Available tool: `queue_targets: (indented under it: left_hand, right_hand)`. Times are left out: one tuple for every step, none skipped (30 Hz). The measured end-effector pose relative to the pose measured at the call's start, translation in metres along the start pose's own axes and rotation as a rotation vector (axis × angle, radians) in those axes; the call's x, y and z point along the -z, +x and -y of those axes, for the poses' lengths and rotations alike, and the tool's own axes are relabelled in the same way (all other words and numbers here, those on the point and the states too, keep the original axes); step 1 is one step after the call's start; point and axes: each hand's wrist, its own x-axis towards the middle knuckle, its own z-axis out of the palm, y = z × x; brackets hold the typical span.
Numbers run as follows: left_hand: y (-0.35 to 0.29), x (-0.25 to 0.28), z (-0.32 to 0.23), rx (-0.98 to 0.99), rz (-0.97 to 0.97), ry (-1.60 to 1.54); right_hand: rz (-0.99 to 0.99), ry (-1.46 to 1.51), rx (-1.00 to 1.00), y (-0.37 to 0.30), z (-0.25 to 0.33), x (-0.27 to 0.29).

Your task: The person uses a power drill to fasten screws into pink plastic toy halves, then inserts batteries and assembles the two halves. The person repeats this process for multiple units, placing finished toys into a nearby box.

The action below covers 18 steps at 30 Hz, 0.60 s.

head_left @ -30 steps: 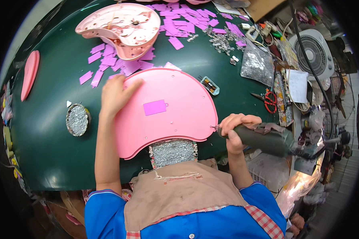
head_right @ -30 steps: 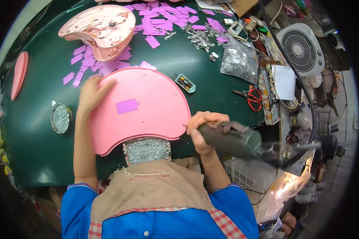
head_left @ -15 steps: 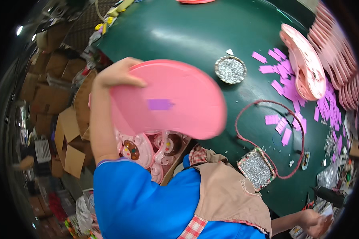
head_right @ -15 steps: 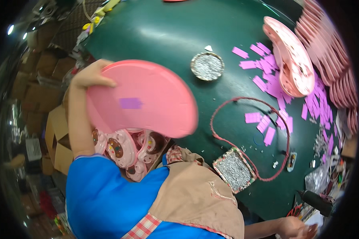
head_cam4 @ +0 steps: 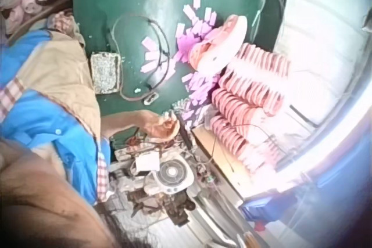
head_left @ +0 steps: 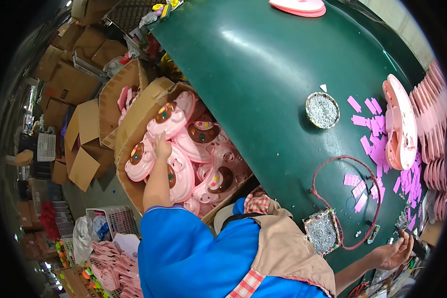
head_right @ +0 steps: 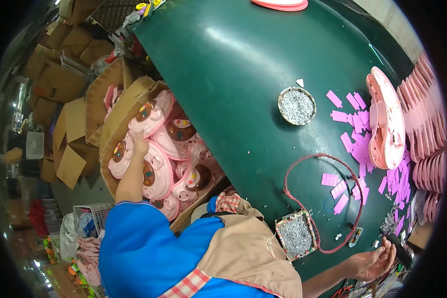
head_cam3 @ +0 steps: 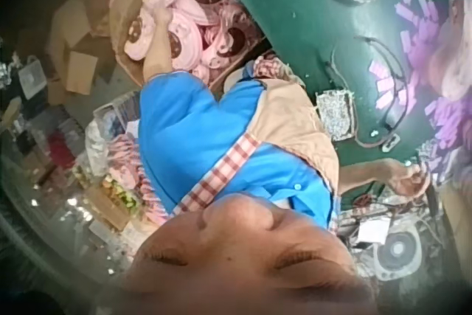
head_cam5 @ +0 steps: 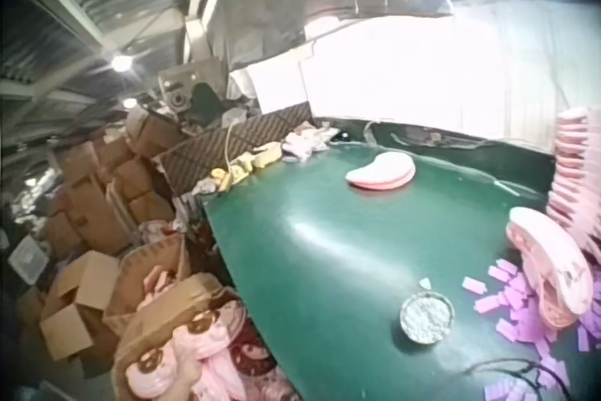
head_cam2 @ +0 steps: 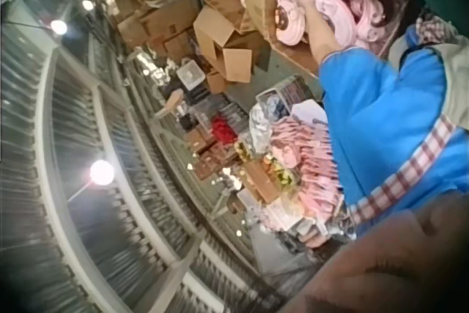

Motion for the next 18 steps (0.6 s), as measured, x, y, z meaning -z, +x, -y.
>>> queue_targets:
  left_hand:
    - [0.007,-0.013,0.032,0.069,0.078,-0.068]
    - [0.019,-0.021,0.050,0.120,0.163,-0.152]
    - [0.039,-0.024,0.052,0.095,0.078,-0.092]
    - [0.059,-0.018,0.057,0.072,-0.012,-0.025]
    - [0.073,-0.016,0.055,0.049,-0.104,0.029]
    - [0.100,-0.033,-0.009,0.119,-0.124,-0.040]
    - [0.106,-0.039,-0.065,0.039,-0.224,-0.215]
    - [0.124,-0.019,-0.075,0.007,-0.459,-0.159]
    - [0.132,-0.013,-0.123,-0.100,-0.517,-0.249]
    - [0.137,0.004,-0.182,-0.209,-0.576,-0.340]
    - [0.141,0.023,-0.222,-0.303,-0.601,-0.364]
    - [0.144,0.040,-0.263,-0.390,-0.628,-0.381]
    - [0.137,0.054,-0.313,-0.458,-0.600,-0.427]
    - [0.132,0.060,-0.355,-0.537,-0.545,-0.496]
    - [0.131,0.065,-0.394,-0.634,-0.502,-0.489]
    - [0.131,0.066,-0.427,-0.719,-0.467,-0.480]
    - [0.131,0.060,-0.459,-0.783,-0.417,-0.488]
    - [0.136,0.052,-0.490,-0.824,-0.340,-0.489]
  right_hand:
    - [0.023,0.018,-0.050,-0.003,-0.006,-0.005]
    - [0.038,0.015,-0.090,-0.006,-0.011,-0.007]
    - [0.036,0.022,-0.144,-0.008,-0.013,-0.008]
    - [0.027,0.072,-0.226,-0.010,-0.021,-0.013]
    - [0.059,0.170,-0.276,-0.011,-0.039,-0.017]
    - [0.059,0.070,-0.291,0.000,-0.040,-0.019]
    - [0.117,-0.031,-0.308,0.012,-0.043,-0.026]
    - [0.110,-0.039,-0.429,0.023,-0.052,-0.048]
    - [0.150,-0.028,-0.517,0.030,-0.082,-0.050]
    - [0.151,-0.011,-0.766,0.041,-0.101,-0.054]
    - [0.216,-0.030,-0.915,0.048,-0.119,-0.067]
    - [0.291,-0.041,-1.066,0.051,-0.134,-0.079]
    - [0.311,-0.059,-1.121,0.052,-0.141,-0.089]
    - [0.337,-0.080,-1.155,0.057,-0.141,-0.101]
    - [0.306,-0.063,-1.148,0.055,-0.150,-0.109]
    - [0.297,-0.039,-1.109,0.054,-0.149,-0.120]
    - [0.301,-0.038,-1.109,0.053,-0.161,-0.123]
    - [0.304,-0.040,-1.111,0.049,-0.177,-0.123]
